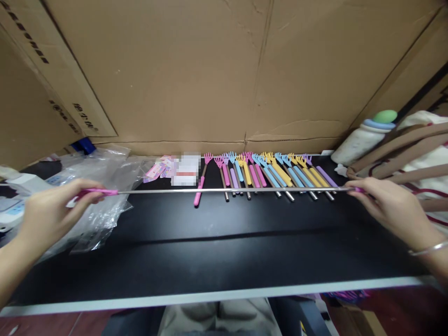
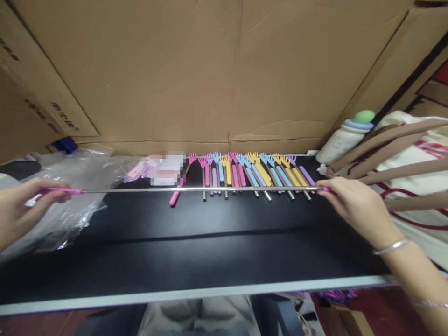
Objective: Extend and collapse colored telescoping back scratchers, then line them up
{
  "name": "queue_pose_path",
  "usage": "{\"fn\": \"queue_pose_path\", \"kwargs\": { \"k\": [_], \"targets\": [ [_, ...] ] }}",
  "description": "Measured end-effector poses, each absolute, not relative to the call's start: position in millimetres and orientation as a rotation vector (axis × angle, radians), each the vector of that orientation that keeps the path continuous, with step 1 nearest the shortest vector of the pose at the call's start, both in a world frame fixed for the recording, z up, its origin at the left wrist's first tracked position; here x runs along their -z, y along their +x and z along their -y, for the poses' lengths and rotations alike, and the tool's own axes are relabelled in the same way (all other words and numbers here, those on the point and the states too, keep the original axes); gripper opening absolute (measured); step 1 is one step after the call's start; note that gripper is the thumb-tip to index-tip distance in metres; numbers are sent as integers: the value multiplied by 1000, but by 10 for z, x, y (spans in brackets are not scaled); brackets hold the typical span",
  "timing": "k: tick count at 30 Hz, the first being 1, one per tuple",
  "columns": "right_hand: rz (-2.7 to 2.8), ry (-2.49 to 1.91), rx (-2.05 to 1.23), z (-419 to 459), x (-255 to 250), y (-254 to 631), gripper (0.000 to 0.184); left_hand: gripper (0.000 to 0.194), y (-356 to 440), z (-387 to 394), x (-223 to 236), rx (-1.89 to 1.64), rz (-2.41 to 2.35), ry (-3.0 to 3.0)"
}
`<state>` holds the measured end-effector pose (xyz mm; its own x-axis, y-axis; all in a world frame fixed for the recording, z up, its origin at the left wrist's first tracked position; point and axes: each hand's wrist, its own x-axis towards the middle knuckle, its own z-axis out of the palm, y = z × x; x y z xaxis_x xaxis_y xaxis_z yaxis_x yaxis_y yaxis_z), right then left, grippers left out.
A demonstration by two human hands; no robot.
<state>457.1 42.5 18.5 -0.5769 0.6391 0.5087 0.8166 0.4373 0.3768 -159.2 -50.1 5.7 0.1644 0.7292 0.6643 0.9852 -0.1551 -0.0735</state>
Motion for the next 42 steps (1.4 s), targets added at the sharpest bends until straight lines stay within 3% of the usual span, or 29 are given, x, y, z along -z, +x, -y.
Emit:
{"fn": "queue_pose_path", "kwargs": {
  "k": [7,13,26,33,42],
  "targets": [
    [2529,-721,716,-126,-210,3329,18,17,-455,392,-152,747,1199,-2437],
    [2600,-733,501,85,-127,2764,22,22,58,443,-137,774,1202,-2486],
    [2609,-758,577,146,-49,2599,21,20,153,442,-45,772,1283,-2543],
    [2543,-782,762,65,-164,2467,23,18,275,372,-245,431,1024,-2187],
    [2461,-731,923,23,-219,2619,26,22,63,350,-249,324,869,-2113]
  ]
}}
